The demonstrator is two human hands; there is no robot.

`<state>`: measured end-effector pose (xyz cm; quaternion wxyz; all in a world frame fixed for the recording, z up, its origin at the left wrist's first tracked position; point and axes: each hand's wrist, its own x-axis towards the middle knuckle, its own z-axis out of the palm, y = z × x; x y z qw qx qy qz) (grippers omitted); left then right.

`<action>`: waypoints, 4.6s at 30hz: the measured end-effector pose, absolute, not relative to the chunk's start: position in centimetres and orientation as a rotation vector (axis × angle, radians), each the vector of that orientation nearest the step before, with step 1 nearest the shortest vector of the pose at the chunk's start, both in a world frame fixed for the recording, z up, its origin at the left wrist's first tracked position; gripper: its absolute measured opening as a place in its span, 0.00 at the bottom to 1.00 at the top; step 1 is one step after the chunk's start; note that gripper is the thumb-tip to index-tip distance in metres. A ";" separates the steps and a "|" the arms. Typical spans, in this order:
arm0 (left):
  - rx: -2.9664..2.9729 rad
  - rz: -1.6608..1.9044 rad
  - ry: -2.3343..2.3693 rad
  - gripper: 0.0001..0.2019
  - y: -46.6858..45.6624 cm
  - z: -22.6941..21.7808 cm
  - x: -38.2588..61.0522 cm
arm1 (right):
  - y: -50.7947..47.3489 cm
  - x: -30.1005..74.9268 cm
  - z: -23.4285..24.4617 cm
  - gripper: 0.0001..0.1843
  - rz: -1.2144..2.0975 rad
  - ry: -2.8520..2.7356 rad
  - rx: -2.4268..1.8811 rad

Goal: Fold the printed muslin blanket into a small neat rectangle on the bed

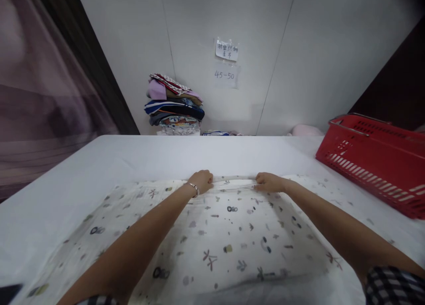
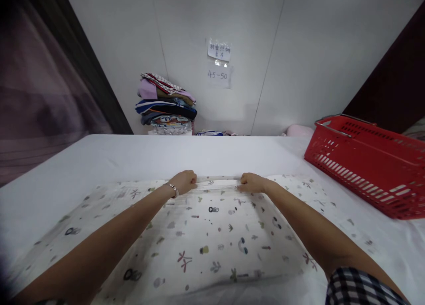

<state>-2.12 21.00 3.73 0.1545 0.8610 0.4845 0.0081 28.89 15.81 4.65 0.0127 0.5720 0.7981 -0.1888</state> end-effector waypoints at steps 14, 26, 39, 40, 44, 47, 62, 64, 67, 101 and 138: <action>2.291 0.111 1.592 0.07 21.3 3.9 -2.1 | 16.5 29.3 4.7 0.12 -0.510 2.555 1.865; 2.148 0.106 1.462 0.22 21.8 3.8 -2.1 | 16.9 29.2 2.6 0.11 -0.678 2.461 2.140; 2.352 0.297 1.395 0.06 21.3 2.2 -1.7 | 15.4 28.8 2.9 0.07 -0.315 2.881 1.969; 2.369 0.322 1.342 0.05 21.1 2.2 -1.9 | 15.1 28.7 3.0 0.07 -0.275 2.968 1.916; 2.411 0.379 1.129 0.03 20.4 2.1 -2.6 | 13.4 28.9 3.1 0.08 -0.314 2.973 1.894; 2.405 0.346 1.156 0.04 20.6 2.2 -2.6 | 13.0 29.1 3.2 0.09 -0.430 2.714 2.063; 2.247 -0.055 1.550 0.11 22.4 3.9 -0.1 | 17.8 28.6 2.1 0.08 -0.384 2.479 1.995; 2.241 -0.041 1.566 0.10 22.4 4.0 0.0 | 17.6 28.6 2.3 0.07 -0.366 2.493 1.985; 2.236 -0.001 1.575 0.09 22.3 4.1 0.0 | 17.3 28.6 2.5 0.05 -0.326 2.484 2.008; 2.143 0.170 1.616 0.06 23.3 1.4 -0.2 | 17.4 29.6 0.6 0.10 -0.389 2.482 2.250; 2.762 0.120 1.418 0.33 19.0 -1.5 1.2 | 11.9 35.7 -0.3 0.38 -0.342 2.325 2.273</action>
